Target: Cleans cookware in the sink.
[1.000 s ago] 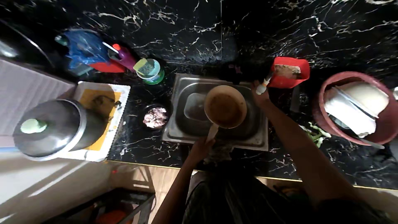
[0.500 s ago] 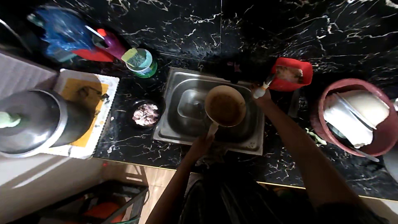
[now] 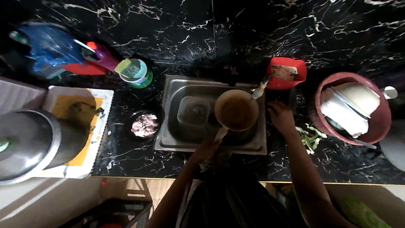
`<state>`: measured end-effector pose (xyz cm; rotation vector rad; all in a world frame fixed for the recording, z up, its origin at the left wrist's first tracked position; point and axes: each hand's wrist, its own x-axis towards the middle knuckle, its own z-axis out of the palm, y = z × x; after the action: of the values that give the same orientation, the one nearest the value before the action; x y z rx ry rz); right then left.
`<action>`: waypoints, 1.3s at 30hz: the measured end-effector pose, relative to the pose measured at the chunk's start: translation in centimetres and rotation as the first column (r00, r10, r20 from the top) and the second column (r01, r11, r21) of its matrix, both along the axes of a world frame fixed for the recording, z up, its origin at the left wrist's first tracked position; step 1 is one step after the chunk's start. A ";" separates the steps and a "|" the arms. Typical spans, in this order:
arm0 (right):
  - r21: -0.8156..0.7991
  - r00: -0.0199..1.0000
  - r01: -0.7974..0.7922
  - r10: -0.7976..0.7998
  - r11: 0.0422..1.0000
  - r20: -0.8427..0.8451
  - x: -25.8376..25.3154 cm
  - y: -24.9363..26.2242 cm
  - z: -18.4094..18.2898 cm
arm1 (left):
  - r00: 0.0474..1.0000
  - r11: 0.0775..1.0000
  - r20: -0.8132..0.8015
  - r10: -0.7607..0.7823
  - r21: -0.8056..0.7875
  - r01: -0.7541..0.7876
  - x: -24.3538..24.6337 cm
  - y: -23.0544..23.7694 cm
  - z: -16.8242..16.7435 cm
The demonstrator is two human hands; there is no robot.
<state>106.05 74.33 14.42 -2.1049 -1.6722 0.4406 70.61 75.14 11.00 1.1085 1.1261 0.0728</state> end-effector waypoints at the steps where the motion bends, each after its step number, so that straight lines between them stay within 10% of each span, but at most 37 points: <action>1: -0.002 0.999 0.029 -0.029 1.000 -0.018 0.2 -0.9 0.2 | 1.000 1.000 0.009 -0.009 -0.011 0.009 0.1 0.0 -0.1; 22: -0.279 0.976 -0.092 0.032 0.956 -0.214 -4.7 3.1 -2.0 | 0.968 0.986 -0.187 0.168 0.037 -0.164 -2.3 -1.0 2.2; 31: -0.278 0.690 -0.072 -0.153 0.958 -0.707 -6.8 7.7 -5.4 | 0.890 0.974 -0.436 0.134 0.224 -0.036 -3.5 -1.2 5.3; 39: -0.144 0.993 -0.049 0.032 0.988 -0.115 -5.5 9.7 -6.4 | 0.792 0.971 -0.605 0.081 0.228 0.075 -2.3 -1.1 7.7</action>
<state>100.54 84.01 8.06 -2.1079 -1.6659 0.7015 68.30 74.04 18.71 1.3996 1.7385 -0.1686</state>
